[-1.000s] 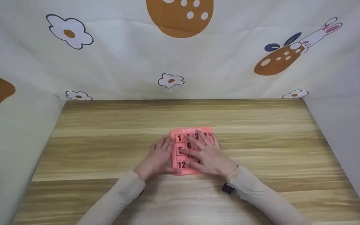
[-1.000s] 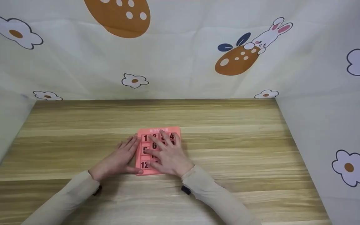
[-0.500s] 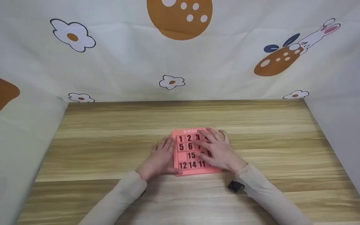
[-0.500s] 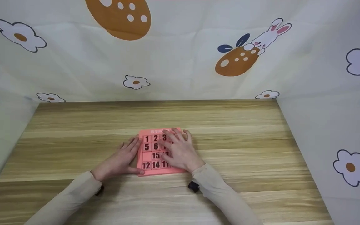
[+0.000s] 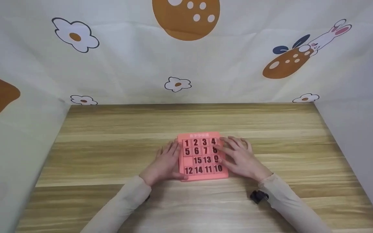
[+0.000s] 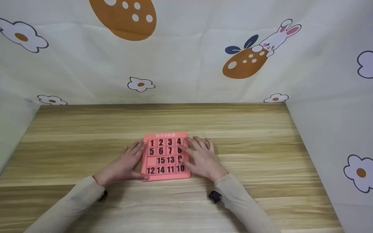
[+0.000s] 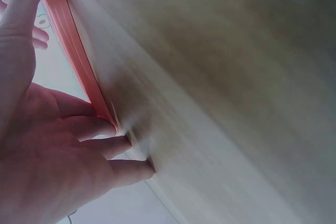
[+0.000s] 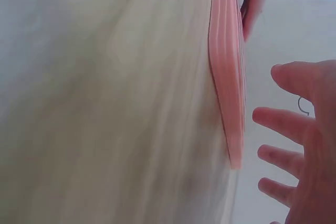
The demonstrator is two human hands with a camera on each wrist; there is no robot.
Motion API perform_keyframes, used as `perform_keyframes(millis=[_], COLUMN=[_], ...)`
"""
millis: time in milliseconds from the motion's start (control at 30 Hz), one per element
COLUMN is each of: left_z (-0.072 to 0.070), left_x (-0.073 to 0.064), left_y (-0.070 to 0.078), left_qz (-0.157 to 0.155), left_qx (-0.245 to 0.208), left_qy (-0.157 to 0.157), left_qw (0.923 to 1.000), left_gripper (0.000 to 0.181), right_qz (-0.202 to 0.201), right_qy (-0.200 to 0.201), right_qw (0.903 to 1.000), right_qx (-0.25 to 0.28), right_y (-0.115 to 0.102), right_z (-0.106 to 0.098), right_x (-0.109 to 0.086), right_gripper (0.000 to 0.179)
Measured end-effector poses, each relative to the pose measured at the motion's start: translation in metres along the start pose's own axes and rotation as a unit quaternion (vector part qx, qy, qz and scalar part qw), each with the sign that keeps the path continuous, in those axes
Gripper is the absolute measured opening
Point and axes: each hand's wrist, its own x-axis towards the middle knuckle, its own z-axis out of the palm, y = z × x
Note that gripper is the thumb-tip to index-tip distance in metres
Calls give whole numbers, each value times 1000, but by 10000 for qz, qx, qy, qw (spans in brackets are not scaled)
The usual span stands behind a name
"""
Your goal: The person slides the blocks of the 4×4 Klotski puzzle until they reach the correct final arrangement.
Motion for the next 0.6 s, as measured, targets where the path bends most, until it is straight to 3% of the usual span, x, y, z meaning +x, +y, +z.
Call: perform_keyframes(millis=[367, 600], left_z=[1, 1], left_x=[-1, 0], left_y=[1, 1], left_qz=[116, 95], left_qx=[-22, 98], left_qy=[29, 13], left_qw=[9999, 9999], left_gripper=[123, 123], right_qz=[-182, -587], right_qy=[-131, -195], right_qw=[9997, 9981], right_qx=[-34, -66], right_y=[3, -3], right_z=[-2, 0], right_x=[-20, -21], right_gripper=[48, 51])
